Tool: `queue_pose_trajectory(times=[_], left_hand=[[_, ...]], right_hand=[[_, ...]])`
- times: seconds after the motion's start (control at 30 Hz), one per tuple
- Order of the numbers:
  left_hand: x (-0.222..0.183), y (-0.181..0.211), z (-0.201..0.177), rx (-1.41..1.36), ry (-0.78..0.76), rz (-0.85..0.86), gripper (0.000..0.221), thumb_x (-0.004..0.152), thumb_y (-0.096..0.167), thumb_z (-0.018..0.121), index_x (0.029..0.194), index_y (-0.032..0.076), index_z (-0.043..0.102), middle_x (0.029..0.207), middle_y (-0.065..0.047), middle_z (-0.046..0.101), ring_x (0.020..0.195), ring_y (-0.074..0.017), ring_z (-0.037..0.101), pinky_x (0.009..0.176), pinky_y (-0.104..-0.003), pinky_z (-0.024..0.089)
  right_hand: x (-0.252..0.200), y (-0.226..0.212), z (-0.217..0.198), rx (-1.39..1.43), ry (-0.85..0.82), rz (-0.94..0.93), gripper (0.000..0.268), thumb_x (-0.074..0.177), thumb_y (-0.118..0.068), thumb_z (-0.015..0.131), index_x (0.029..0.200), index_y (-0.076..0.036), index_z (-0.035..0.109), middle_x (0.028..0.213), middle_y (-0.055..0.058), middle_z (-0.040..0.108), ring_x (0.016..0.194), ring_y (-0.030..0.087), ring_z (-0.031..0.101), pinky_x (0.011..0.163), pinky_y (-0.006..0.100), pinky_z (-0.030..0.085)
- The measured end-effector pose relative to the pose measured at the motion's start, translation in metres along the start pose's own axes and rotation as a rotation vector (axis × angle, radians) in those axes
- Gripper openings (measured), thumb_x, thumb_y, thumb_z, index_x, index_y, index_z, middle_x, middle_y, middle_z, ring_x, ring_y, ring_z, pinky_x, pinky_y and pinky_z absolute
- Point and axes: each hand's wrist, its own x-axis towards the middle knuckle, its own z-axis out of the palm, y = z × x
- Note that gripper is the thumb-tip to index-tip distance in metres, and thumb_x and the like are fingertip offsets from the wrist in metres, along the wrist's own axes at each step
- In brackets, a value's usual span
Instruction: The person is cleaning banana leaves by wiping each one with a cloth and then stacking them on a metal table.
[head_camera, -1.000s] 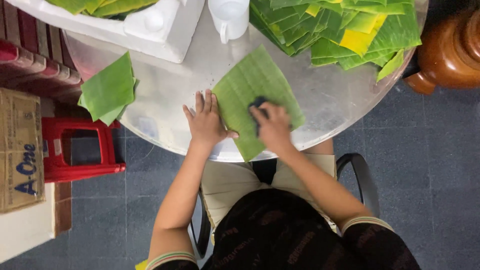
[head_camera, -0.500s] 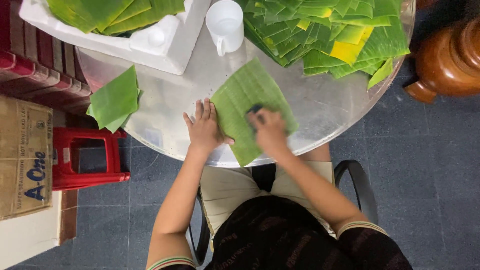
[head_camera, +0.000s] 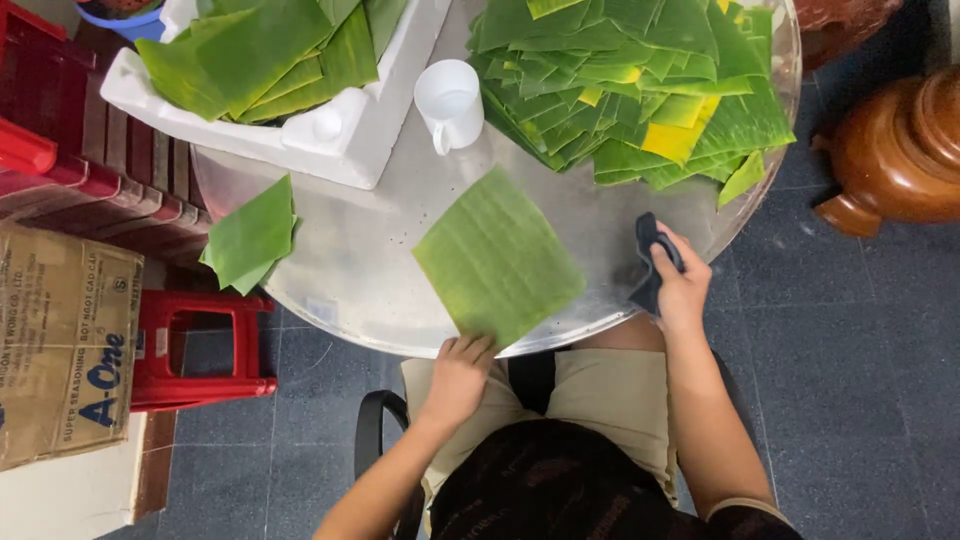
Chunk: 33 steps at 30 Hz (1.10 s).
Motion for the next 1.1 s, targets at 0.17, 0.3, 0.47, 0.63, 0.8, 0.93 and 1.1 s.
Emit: queue_pose_trajectory(times=[0.17, 0.3, 0.47, 0.63, 0.8, 0.93, 1.1], left_hand=[[0.028, -0.011, -0.112, -0.358, 0.153, -0.023, 0.044, 0.070, 0.001, 0.062, 0.110, 0.015, 0.075, 0.104, -0.005, 0.073, 0.092, -0.0284, 0.074, 0.075, -0.037, 0.059], [0.071, -0.025, -0.215, -0.445, 0.466, -0.340, 0.024, 0.082, 0.002, 0.073, 0.088, 0.024, 0.082, 0.084, 0.004, 0.080, 0.071, -0.0187, 0.077, 0.065, -0.028, 0.059], [0.095, -0.096, -0.156, -0.908, 0.489, -0.797, 0.011, 0.088, -0.007, 0.073, 0.099, -0.007, 0.075, 0.074, -0.027, 0.067, 0.056, -0.0318, 0.070, 0.047, -0.038, 0.062], [0.073, -0.138, -0.014, -0.884, 0.378, -0.998, 0.009, 0.083, -0.004, 0.077, 0.092, -0.006, 0.075, 0.074, -0.025, 0.069, 0.051, -0.0288, 0.069, 0.039, -0.036, 0.056], [0.053, -0.166, 0.025, -0.618, 0.338, -0.985, 0.015, 0.085, -0.008, 0.064, 0.085, -0.003, 0.078, 0.068, -0.024, 0.069, 0.052, -0.0337, 0.069, 0.038, -0.040, 0.049], [0.063, -0.154, -0.010, -0.463, 0.240, -0.959, 0.010, 0.083, -0.003, 0.072, 0.084, 0.002, 0.080, 0.073, -0.018, 0.074, 0.070, -0.0372, 0.073, 0.061, -0.041, 0.058], [0.055, -0.153, -0.001, -0.452, 0.248, -0.974, 0.003, 0.080, 0.002, 0.080, 0.080, 0.005, 0.079, 0.070, -0.016, 0.073, 0.069, -0.0353, 0.074, 0.061, -0.040, 0.058]], right_hand=[[0.004, 0.005, -0.031, 0.080, 0.077, 0.012, 0.029, 0.101, 0.001, 0.065, 0.130, -0.001, 0.068, 0.127, 0.015, 0.067, 0.118, 0.019, 0.061, 0.108, 0.036, 0.049], [0.014, -0.057, -0.028, 0.099, 0.038, -0.174, 0.031, 0.100, -0.005, 0.070, 0.131, 0.000, 0.068, 0.122, 0.015, 0.065, 0.119, 0.021, 0.060, 0.112, 0.039, 0.046], [0.005, -0.118, 0.007, -0.102, -0.040, -0.467, 0.031, 0.100, -0.009, 0.070, 0.126, 0.006, 0.071, 0.119, 0.023, 0.062, 0.118, 0.037, 0.057, 0.110, 0.046, 0.040], [-0.032, -0.096, 0.162, -0.221, -0.309, -0.642, 0.032, 0.097, -0.022, 0.062, 0.124, -0.012, 0.076, 0.119, 0.012, 0.063, 0.116, 0.034, 0.058, 0.108, 0.044, 0.041], [-0.087, 0.018, 0.286, -0.558, -0.543, -0.761, 0.056, 0.064, -0.010, 0.080, 0.120, -0.016, 0.072, 0.122, 0.009, 0.057, 0.103, 0.037, 0.053, 0.072, 0.052, 0.047], [-0.056, 0.030, 0.273, -0.784, -0.559, -0.743, 0.059, 0.071, -0.009, 0.076, 0.130, -0.016, 0.067, 0.121, 0.009, 0.056, 0.103, 0.035, 0.053, 0.072, 0.046, 0.044], [0.013, 0.000, 0.238, -1.024, -0.396, -0.579, 0.062, 0.066, -0.008, 0.081, 0.128, -0.012, 0.071, 0.119, 0.010, 0.060, 0.103, 0.037, 0.057, 0.071, 0.050, 0.052]])
